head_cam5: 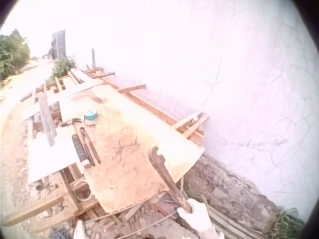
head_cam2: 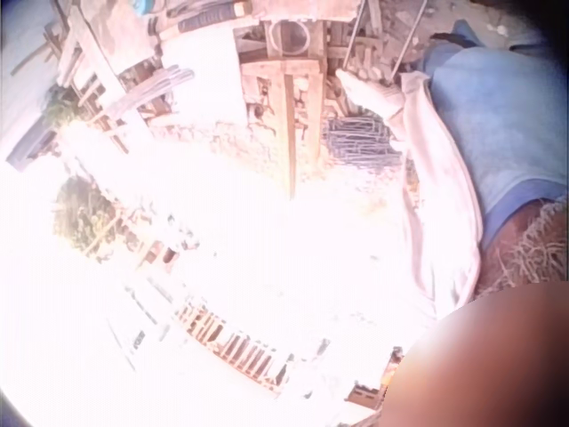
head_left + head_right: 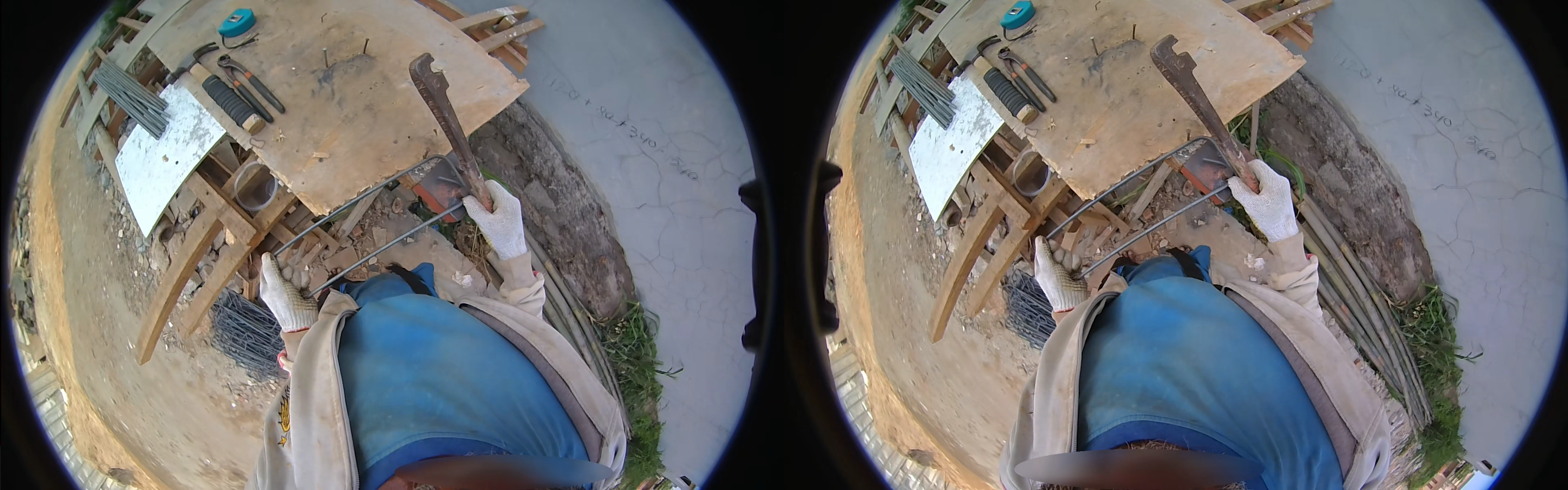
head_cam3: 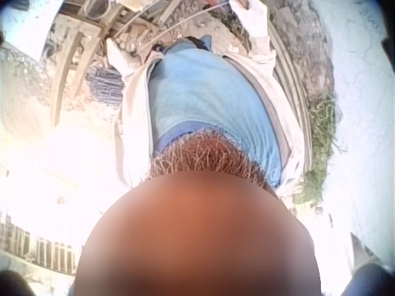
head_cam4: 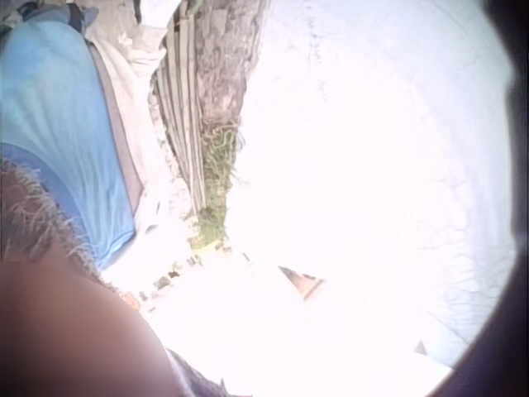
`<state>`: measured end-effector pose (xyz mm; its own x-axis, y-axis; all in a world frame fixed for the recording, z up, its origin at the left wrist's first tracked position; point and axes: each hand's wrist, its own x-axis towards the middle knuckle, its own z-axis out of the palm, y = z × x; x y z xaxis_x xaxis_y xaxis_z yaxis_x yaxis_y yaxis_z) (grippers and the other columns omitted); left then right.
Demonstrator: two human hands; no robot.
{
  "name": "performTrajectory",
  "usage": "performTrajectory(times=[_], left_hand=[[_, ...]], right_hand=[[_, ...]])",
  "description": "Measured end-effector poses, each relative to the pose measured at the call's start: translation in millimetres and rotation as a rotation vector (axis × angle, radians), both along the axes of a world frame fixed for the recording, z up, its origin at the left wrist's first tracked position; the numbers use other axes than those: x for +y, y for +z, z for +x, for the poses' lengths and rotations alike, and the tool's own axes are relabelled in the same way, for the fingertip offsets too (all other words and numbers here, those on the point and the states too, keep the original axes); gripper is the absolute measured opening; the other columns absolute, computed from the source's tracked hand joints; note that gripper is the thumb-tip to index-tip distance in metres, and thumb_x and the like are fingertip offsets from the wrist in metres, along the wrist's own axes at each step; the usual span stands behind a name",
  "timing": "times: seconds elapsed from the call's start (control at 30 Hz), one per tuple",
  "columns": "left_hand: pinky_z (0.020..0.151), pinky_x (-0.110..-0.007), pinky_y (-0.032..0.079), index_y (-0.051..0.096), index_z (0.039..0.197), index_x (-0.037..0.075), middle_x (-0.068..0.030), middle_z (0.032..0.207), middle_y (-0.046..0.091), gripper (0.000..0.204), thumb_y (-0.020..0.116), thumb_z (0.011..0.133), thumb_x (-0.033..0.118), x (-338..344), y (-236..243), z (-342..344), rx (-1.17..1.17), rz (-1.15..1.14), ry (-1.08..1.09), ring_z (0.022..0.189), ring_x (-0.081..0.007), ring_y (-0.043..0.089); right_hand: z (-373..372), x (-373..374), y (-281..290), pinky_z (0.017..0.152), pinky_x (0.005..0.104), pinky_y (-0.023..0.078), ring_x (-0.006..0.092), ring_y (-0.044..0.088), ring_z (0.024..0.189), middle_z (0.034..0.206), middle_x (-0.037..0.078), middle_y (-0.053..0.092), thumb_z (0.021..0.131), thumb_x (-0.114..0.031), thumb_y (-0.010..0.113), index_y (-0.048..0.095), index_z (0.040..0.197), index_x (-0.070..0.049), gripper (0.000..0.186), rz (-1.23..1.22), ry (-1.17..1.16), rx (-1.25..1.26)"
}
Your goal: The person bends metal rods into U-shapes using a manual bender and a wooden workbench. They repeatedly position each rod, apply force to bend it, and place the finished pieces aside.
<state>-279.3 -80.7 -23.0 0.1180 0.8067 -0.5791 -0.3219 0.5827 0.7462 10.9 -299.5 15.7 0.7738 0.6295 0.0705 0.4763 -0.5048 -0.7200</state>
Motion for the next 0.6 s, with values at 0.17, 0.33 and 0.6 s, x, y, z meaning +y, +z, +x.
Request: performTrajectory(times=[0.17, 0.33, 0.6], left_hand=[[0.048, -0.029, 0.034, 0.053, 0.087, 0.01, 0.002, 0.064, 0.043, 0.034, 0.06, 0.107, 0.037, -14.0, -3.7, -4.2, 0.091, -0.002, 0.032, 0.049, -0.0101, 0.035], [0.049, -0.029, 0.039, 0.058, 0.088, 0.008, 0.0007, 0.066, 0.048, 0.036, 0.058, 0.107, 0.039, -36.5, 5.4, -29.1, 0.059, 0.043, -0.102, 0.052, -0.0113, 0.042], [0.05, -0.026, 0.041, 0.06, 0.092, 0.007, 0.0003, 0.069, 0.05, 0.034, 0.054, 0.11, 0.035, -81.5, 4.0, -43.5, 0.08, 0.073, -0.114, 0.055, -0.0102, 0.046]], right_hand=[[1.9, -2.0, -4.6, 0.065, 0.0343, 0.043, 0.0193, 0.039, 0.071, 0.073, 0.01, 0.041, 0.09, -0.027, 0.077, 0.054, 0.09, 0.001, 0.035, 0.044, 0.006, 0.03], [11.4, -5.0, -14.1, 0.067, 0.0344, 0.043, 0.0185, 0.04, 0.072, 0.075, 0.009, 0.043, 0.092, -0.031, 0.074, 0.057, 0.094, 0.001, 0.037, 0.059, 0.025, 0.167], [33.4, -14.4, -22.7, 0.07, 0.0351, 0.045, 0.0197, 0.045, 0.073, 0.077, 0.011, 0.049, 0.092, -0.031, 0.075, 0.062, 0.099, 0.001, 0.036, 0.019, 0.096, 0.229]])
